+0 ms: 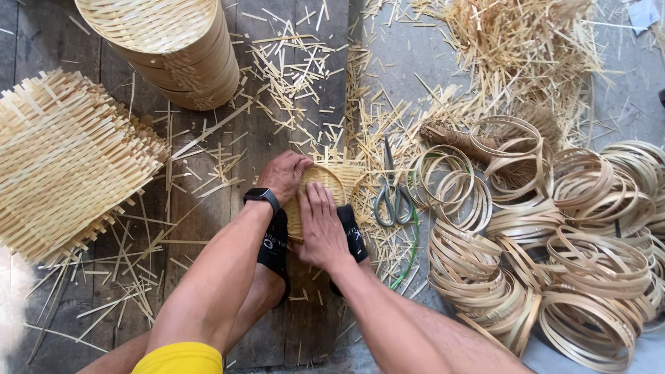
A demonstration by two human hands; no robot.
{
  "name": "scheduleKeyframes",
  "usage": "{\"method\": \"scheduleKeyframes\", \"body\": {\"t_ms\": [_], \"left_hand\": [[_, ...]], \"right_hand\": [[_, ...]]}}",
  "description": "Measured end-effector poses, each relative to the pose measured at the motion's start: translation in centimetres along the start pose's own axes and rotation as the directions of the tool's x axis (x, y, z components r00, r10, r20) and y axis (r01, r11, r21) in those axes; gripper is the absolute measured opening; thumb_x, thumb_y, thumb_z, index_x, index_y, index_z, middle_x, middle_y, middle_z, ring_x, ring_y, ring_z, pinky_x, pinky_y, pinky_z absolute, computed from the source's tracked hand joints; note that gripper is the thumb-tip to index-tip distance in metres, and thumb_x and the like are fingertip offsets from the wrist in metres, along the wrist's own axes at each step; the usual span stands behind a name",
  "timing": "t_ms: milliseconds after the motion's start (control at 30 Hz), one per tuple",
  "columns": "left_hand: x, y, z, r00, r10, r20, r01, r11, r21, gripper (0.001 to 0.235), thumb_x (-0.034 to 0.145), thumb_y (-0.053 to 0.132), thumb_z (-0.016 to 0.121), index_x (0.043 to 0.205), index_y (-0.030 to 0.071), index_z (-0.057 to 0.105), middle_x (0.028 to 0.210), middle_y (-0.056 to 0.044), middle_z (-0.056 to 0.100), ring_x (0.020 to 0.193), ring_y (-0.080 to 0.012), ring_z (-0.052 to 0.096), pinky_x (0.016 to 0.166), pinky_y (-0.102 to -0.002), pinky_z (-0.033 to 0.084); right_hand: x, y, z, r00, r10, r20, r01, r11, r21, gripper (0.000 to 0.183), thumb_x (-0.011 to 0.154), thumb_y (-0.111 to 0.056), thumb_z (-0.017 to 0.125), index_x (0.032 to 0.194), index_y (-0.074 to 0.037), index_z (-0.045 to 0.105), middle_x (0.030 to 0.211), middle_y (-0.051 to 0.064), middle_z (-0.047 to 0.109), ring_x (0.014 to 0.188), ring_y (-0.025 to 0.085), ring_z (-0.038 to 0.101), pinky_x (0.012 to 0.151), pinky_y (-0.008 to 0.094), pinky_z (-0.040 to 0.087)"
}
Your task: The person weaves bamboo strips into circular mats, places a circular frame on top, folds the mat into a cylindrical shape, and trims the excess strips with shears. The finished baskets are stacked nearby.
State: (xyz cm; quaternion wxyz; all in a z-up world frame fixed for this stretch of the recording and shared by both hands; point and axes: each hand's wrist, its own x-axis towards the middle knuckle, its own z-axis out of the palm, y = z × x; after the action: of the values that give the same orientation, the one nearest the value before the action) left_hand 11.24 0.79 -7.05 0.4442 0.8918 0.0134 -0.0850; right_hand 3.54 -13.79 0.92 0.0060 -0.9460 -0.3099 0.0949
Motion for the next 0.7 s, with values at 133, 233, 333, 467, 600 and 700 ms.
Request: {"method": "scheduleKeyframes", "body": {"t_ms": [133, 233, 333, 467, 600, 700], "left_hand": [[0.8, -0.6, -0.1, 0.998, -0.063, -0.024, 0.060, 0.992, -0.108, 0.028, 0.098, 0.037, 0.064, 0.101, 0.012, 0.076, 0.098, -0.006, 0.073, 0.088, -0.0249, 0.071, 0.079, -0.038, 0.056], [0.9, -1.2, 0.4, 0.997, -0.067, -0.048, 0.058, 0.985, -0.163, 0.023, 0.097, 0.033, 0.066, 0.101, 0.014, 0.078, 0.096, -0.006, 0.074, 0.084, -0.0244, 0.072, 0.076, -0.037, 0.057], [1.0, -1.1, 0.4, 0.997, -0.073, -0.036, 0.063, 0.975, -0.213, 0.021, 0.096, 0.031, 0.068, 0.102, 0.013, 0.078, 0.098, -0.006, 0.075, 0.087, -0.0239, 0.073, 0.078, -0.036, 0.057], [1.2, -1.4, 0.0, 1.000, -0.022, 0.008, 0.023, 0.979, -0.203, 0.021, 0.097, 0.028, 0.066, 0.102, 0.011, 0.078, 0.106, -0.006, 0.072, 0.094, -0.0241, 0.070, 0.084, -0.035, 0.055], [1.1, -1.3, 0.2, 1.000, 0.026, 0.006, -0.025, 0.982, -0.185, 0.023, 0.098, 0.027, 0.063, 0.105, 0.010, 0.077, 0.107, -0.006, 0.070, 0.096, -0.0223, 0.067, 0.085, -0.035, 0.055], [1.8, -1.5, 0.5, 0.994, -0.097, 0.057, 0.107, 0.971, -0.216, 0.023, 0.098, 0.029, 0.063, 0.104, 0.012, 0.078, 0.097, -0.005, 0.075, 0.087, -0.0187, 0.070, 0.080, -0.033, 0.056]], "right_hand": [[1.9, 0.2, 3.1, 0.997, -0.006, -0.071, 0.019, 0.984, 0.179, 0.113, 0.063, -0.037, 0.081, 0.146, 0.014, 0.024, 0.148, 0.032, 0.027, 0.146, 0.048, 0.020, 0.125, 0.056, 0.011], [2.0, -0.5, 4.0, 0.987, -0.033, -0.157, 0.043, 0.997, 0.065, 0.110, 0.066, -0.040, 0.079, 0.147, 0.012, 0.027, 0.149, 0.031, 0.029, 0.147, 0.048, 0.023, 0.126, 0.056, 0.013], [1.8, 0.2, 2.7, 0.995, -0.054, -0.087, 0.055, 0.998, 0.008, 0.106, 0.062, -0.040, 0.079, 0.143, 0.010, 0.033, 0.142, 0.029, 0.035, 0.141, 0.046, 0.029, 0.123, 0.053, 0.017], [2.3, 4.2, 0.2, 0.987, -0.086, -0.137, 0.124, 0.945, 0.301, 0.077, 0.078, -0.043, 0.074, 0.134, 0.002, 0.046, 0.128, 0.018, 0.048, 0.128, 0.033, 0.043, 0.113, 0.045, 0.034], [6.3, 8.7, 0.6, 0.906, 0.046, -0.420, 0.099, 0.944, 0.315, 0.049, 0.101, -0.040, 0.056, 0.128, 0.002, 0.059, 0.114, 0.019, 0.060, 0.110, 0.031, 0.055, 0.096, 0.045, 0.045], [9.2, 8.8, 2.8, 0.912, 0.272, 0.307, -0.409, 0.635, 0.655, 0.048, 0.106, -0.042, 0.036, 0.103, -0.007, 0.068, 0.084, 0.010, 0.064, 0.080, 0.028, 0.065, 0.076, 0.042, 0.054]]}}
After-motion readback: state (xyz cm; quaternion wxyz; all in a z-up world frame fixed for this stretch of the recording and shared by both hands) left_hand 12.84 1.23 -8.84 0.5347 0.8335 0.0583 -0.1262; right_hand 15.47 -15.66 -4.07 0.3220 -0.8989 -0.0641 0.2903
